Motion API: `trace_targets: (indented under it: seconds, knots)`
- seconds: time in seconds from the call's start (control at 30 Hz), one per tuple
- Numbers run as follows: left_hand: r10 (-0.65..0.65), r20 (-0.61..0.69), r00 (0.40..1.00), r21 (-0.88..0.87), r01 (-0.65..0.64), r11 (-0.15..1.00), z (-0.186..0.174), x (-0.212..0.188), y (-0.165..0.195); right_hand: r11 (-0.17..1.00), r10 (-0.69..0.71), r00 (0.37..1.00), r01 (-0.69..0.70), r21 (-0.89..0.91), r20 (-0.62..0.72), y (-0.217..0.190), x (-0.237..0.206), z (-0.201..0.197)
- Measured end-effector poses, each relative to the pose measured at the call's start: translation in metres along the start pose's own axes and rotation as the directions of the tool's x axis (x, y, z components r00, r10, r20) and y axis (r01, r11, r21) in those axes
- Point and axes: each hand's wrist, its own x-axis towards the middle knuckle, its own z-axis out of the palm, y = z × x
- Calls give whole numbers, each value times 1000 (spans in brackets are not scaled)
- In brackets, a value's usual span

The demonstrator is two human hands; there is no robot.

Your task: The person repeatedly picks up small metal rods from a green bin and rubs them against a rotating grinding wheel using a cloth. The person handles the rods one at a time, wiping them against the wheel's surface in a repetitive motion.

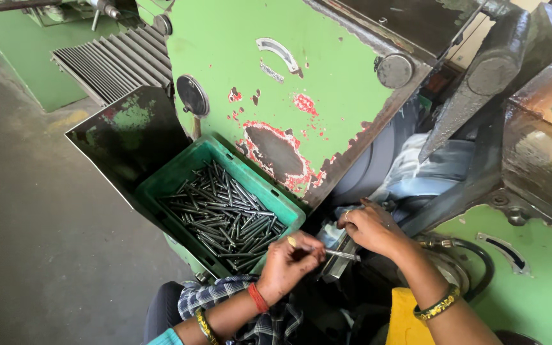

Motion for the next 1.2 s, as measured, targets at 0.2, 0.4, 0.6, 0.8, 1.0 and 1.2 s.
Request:
trace_targets:
  seconds: [0.2, 0.4, 0.6, 0.8, 1.0, 1.2]
  knots:
    - [62, -26, 998, 157, -57, 986, -5, 0, 7, 999, -36, 998, 38, 30, -57, 8, 0, 6]
    - [141, 221, 965, 363, -216, 907, -1, -3, 10, 996, -61, 996, 65, 53, -66, 7, -1, 1]
    - [174, 304, 937, 385, -288, 877, -3, 0, -7, 996, -72, 967, 59, 60, 243, -20, -15, -9]
    - [175, 266, 948, 504, -292, 813, -5, 4, -4, 981, 86, 915, -9, -195, 393, -47, -15, -7]
    - [141, 110, 984, 884, -162, 438, -29, 28, -23, 958, 194, 923, -106, -267, 332, -38, -11, -14]
    - [-110, -3, 994, 1000, 3, -1, -101, 79, -99, 975, 149, 945, -91, -203, 293, -26, -7, -11]
